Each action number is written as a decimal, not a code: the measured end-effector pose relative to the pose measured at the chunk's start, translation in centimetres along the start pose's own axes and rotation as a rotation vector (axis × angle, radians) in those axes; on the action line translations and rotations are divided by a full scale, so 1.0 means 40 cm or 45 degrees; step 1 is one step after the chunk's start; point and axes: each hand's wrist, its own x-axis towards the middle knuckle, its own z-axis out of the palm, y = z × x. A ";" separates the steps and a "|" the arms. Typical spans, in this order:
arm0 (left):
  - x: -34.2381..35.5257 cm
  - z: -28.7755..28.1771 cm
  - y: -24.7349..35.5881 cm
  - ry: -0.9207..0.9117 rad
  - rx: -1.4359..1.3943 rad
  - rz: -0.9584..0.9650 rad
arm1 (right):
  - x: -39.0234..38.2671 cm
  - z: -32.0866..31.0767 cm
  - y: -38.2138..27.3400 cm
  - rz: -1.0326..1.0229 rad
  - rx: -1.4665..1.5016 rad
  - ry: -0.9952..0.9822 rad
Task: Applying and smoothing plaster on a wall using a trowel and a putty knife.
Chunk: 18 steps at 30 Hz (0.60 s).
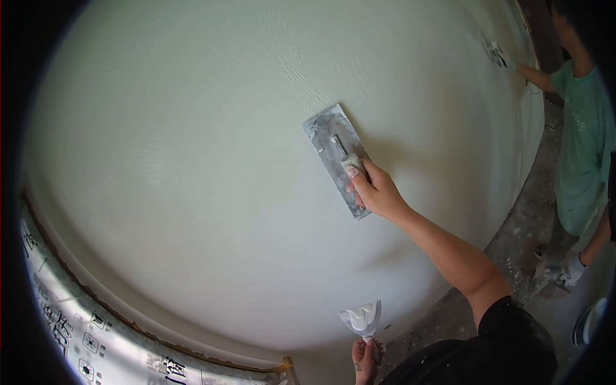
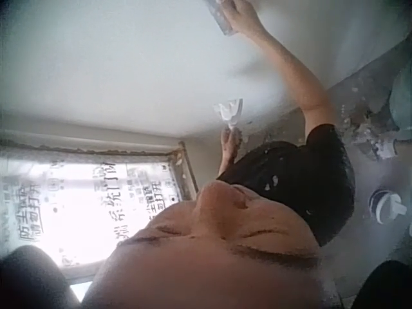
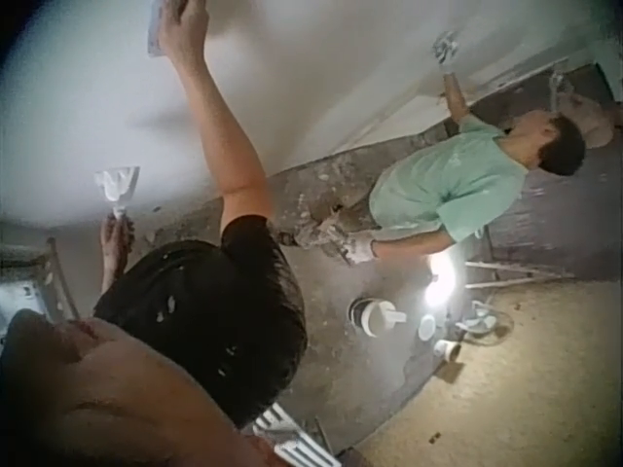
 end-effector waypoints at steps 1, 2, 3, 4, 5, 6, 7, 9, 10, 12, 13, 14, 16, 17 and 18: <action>-0.001 0.000 0.001 0.018 0.013 -0.010 | 0.001 0.000 0.000 -0.007 0.014 0.004; -0.002 0.001 0.001 0.018 0.012 -0.010 | 0.003 -0.002 0.002 -0.007 0.013 0.003; 0.002 -0.002 0.003 0.010 0.010 -0.013 | 0.007 -0.002 0.005 -0.029 -0.005 -0.001; 0.005 -0.004 0.005 0.002 0.007 -0.017 | 0.010 -0.001 0.009 -0.050 -0.022 -0.006; 0.010 -0.007 0.003 0.002 0.007 -0.015 | 0.011 0.000 0.017 -0.051 -0.022 -0.006; 0.008 -0.011 0.002 0.014 -0.010 -0.014 | 0.008 0.004 0.024 -0.056 0.029 0.017; 0.007 -0.013 0.002 0.027 -0.027 -0.014 | 0.004 0.006 0.031 -0.060 0.079 0.041; 0.003 -0.007 0.009 0.053 -0.003 -0.007 | 0.000 0.002 0.035 -0.051 0.086 0.034; 0.001 0.002 0.015 0.073 0.022 0.005 | 0.002 -0.003 0.033 -0.049 0.092 0.030; 0.007 0.029 0.026 0.071 0.007 0.024 | 0.017 -0.023 0.018 -0.038 0.068 0.016; 0.010 0.047 0.029 0.060 -0.008 0.049 | 0.025 -0.037 0.010 -0.036 0.040 0.006; 0.009 0.064 0.033 0.063 -0.010 0.051 | 0.034 -0.045 0.003 -0.037 0.041 0.002; 0.019 0.065 0.034 0.044 0.003 0.078 | 0.040 -0.044 0.006 -0.045 0.077 -0.019; 0.021 0.060 0.030 0.037 0.006 0.083 | 0.037 -0.043 0.009 -0.053 0.077 -0.015; 0.017 0.048 0.024 0.042 -0.006 0.061 | 0.029 -0.038 0.013 -0.036 0.062 -0.008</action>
